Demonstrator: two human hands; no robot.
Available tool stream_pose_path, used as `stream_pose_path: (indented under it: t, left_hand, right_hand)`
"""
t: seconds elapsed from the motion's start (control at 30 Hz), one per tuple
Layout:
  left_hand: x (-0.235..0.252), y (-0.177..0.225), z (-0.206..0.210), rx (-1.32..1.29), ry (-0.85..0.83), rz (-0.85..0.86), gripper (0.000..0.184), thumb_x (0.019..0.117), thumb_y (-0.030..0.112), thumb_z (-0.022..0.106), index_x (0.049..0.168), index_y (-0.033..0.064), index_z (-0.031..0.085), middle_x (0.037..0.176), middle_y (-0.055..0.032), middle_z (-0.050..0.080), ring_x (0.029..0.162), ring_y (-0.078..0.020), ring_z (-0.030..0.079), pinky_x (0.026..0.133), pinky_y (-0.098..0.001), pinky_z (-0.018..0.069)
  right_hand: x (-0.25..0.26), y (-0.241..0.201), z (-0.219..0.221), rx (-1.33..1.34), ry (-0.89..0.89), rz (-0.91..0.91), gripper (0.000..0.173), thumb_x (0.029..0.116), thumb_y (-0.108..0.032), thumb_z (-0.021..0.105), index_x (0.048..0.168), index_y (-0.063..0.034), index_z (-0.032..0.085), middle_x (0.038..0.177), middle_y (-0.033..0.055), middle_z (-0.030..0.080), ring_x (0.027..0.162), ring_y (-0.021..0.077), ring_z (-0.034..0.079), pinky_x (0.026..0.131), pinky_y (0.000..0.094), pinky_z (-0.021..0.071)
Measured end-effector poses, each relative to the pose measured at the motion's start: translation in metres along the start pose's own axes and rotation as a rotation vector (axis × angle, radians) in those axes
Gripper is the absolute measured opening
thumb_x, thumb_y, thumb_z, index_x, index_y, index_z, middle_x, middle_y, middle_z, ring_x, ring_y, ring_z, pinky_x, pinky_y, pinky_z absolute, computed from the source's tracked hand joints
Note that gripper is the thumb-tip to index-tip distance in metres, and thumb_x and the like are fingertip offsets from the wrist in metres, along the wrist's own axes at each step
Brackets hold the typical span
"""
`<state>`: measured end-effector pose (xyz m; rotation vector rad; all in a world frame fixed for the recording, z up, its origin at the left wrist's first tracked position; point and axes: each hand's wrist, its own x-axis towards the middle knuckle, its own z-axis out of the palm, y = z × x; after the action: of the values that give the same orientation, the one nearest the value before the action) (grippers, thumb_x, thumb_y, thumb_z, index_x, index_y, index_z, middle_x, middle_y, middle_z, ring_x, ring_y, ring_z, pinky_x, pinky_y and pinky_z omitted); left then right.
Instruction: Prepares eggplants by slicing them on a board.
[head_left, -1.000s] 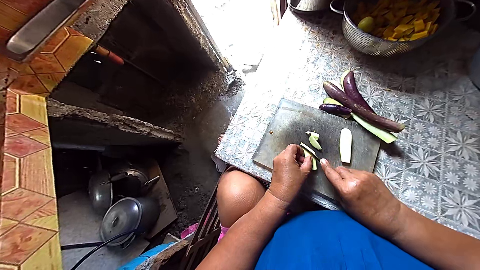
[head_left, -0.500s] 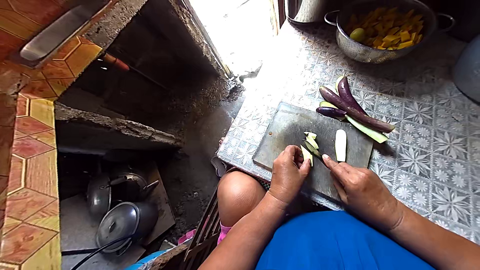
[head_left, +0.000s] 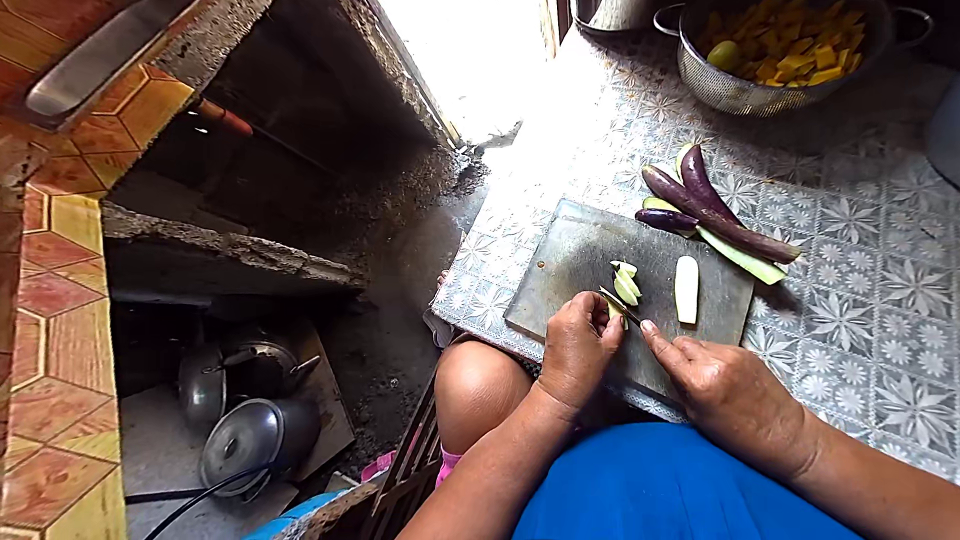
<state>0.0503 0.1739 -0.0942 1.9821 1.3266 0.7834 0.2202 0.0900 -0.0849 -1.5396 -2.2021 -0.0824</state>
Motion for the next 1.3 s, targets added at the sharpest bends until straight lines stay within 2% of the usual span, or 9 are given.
stream_pose_path:
  t: [0.2, 0.27, 0.37, 0.5, 0.6, 0.73, 0.87, 1.0, 1.3]
  left_hand:
    - [-0.001, -0.001, 0.001, 0.017, 0.015, 0.019, 0.017, 0.0857, 0.015, 0.073, 0.095, 0.0006, 0.071, 0.076, -0.0037, 0.070, 0.066, -0.0063, 0.066, 0.065, -0.0204, 0.0559]
    - [-0.003, -0.002, 0.003, 0.064, 0.043, 0.076, 0.017, 0.0855, 0.014, 0.073, 0.095, -0.0004, 0.071, 0.076, -0.0060, 0.069, 0.066, -0.0101, 0.066, 0.066, -0.0240, 0.0566]
    - [-0.006, -0.001, 0.005, 0.090, 0.072, 0.113, 0.016, 0.0855, 0.012, 0.072, 0.094, -0.0008, 0.072, 0.077, -0.0081, 0.070, 0.068, -0.0125, 0.068, 0.068, -0.0257, 0.0576]
    - [-0.008, 0.000, 0.005, 0.081, 0.081, 0.127, 0.017, 0.0857, 0.012, 0.073, 0.095, -0.0014, 0.072, 0.079, -0.0084, 0.071, 0.069, -0.0130, 0.069, 0.069, -0.0265, 0.0585]
    - [-0.009, 0.000, 0.002, 0.070, 0.060, 0.097, 0.019, 0.0863, 0.013, 0.074, 0.097, -0.0023, 0.072, 0.080, -0.0092, 0.071, 0.070, -0.0140, 0.069, 0.071, -0.0279, 0.0582]
    - [-0.007, 0.001, 0.000, 0.070, 0.041, 0.077, 0.017, 0.0870, 0.014, 0.073, 0.094, -0.0018, 0.072, 0.079, -0.0093, 0.072, 0.071, -0.0139, 0.069, 0.071, -0.0283, 0.0575]
    - [-0.007, 0.001, 0.001, 0.068, 0.034, 0.069, 0.015, 0.0884, 0.014, 0.071, 0.094, -0.0010, 0.072, 0.079, -0.0084, 0.071, 0.070, -0.0124, 0.069, 0.070, -0.0270, 0.0571]
    - [-0.007, 0.001, 0.001, 0.070, 0.047, 0.075, 0.013, 0.0880, 0.012, 0.070, 0.092, 0.0003, 0.072, 0.078, -0.0074, 0.072, 0.070, -0.0108, 0.069, 0.070, -0.0253, 0.0569]
    - [-0.007, -0.001, 0.003, 0.062, 0.066, 0.110, 0.009, 0.0863, 0.011, 0.071, 0.089, 0.0019, 0.072, 0.077, -0.0058, 0.071, 0.069, -0.0091, 0.068, 0.068, -0.0233, 0.0566]
  right_hand:
    - [0.008, -0.003, 0.010, -0.016, -0.027, 0.025, 0.039, 0.0878, 0.001, 0.054, 0.122, 0.0035, 0.072, 0.063, 0.0110, 0.061, 0.046, 0.0247, 0.058, 0.041, 0.0353, 0.0445]
    - [0.011, -0.010, 0.007, -0.051, -0.048, 0.056, 0.040, 0.0859, 0.001, 0.057, 0.122, 0.0041, 0.072, 0.063, 0.0126, 0.062, 0.046, 0.0265, 0.060, 0.040, 0.0375, 0.0460]
    - [0.021, -0.020, 0.008, -0.089, -0.057, 0.063, 0.034, 0.0877, 0.000, 0.057, 0.118, 0.0060, 0.073, 0.062, 0.0126, 0.060, 0.046, 0.0271, 0.060, 0.040, 0.0385, 0.0463]
    - [0.024, -0.010, 0.004, 0.000, -0.122, 0.099, 0.040, 0.0867, -0.001, 0.060, 0.126, 0.0036, 0.070, 0.072, 0.0159, 0.068, 0.055, 0.0313, 0.066, 0.047, 0.0432, 0.0522]
    - [0.008, -0.005, 0.006, 0.034, -0.076, 0.078, 0.043, 0.0863, -0.002, 0.059, 0.127, 0.0033, 0.070, 0.071, 0.0146, 0.068, 0.053, 0.0297, 0.065, 0.047, 0.0422, 0.0517]
    - [-0.005, -0.001, 0.000, 0.111, -0.006, 0.107, 0.045, 0.0868, -0.006, 0.054, 0.127, 0.0023, 0.070, 0.077, 0.0138, 0.072, 0.058, 0.0282, 0.069, 0.050, 0.0411, 0.0547]
    - [-0.007, -0.001, -0.009, 0.098, 0.053, 0.063, 0.043, 0.0882, -0.006, 0.052, 0.125, 0.0020, 0.072, 0.072, 0.0112, 0.069, 0.053, 0.0245, 0.064, 0.046, 0.0365, 0.0502]
    - [-0.011, -0.006, -0.007, 0.051, 0.020, 0.035, 0.044, 0.0864, -0.004, 0.052, 0.125, 0.0012, 0.072, 0.066, 0.0098, 0.064, 0.049, 0.0239, 0.061, 0.042, 0.0360, 0.0468]
    - [-0.007, -0.010, -0.009, 0.042, -0.056, 0.030, 0.041, 0.0878, -0.003, 0.053, 0.125, 0.0036, 0.071, 0.066, 0.0102, 0.064, 0.048, 0.0238, 0.061, 0.042, 0.0351, 0.0474]
